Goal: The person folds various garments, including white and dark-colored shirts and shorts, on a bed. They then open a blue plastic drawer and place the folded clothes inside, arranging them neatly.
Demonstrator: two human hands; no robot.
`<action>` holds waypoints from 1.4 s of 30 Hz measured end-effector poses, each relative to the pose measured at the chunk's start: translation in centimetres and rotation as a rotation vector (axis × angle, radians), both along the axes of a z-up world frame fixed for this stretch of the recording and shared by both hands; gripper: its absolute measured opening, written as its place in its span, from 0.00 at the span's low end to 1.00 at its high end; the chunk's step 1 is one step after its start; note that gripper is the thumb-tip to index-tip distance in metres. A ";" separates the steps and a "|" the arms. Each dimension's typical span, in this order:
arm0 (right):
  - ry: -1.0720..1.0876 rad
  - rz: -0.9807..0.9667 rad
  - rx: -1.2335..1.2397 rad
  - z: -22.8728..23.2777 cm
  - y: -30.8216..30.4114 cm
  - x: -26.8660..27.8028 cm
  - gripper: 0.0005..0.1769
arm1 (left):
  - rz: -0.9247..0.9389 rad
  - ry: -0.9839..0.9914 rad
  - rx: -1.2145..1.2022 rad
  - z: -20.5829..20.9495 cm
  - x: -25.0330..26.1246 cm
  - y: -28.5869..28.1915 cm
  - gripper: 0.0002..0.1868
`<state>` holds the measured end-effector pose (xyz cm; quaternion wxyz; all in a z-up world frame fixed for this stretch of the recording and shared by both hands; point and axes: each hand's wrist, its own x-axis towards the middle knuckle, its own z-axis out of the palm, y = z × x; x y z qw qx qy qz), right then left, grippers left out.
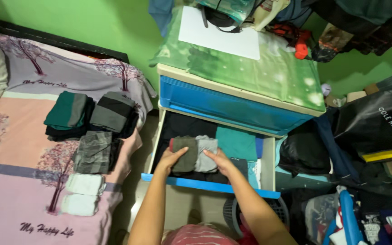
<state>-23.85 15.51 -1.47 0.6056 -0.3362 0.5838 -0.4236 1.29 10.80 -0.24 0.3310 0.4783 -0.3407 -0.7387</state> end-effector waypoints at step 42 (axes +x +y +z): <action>-0.050 -0.290 -0.035 -4.1 -3.0 -11.1 0.38 | 0.171 -0.656 -0.887 0.8 -14.9 3.7 0.13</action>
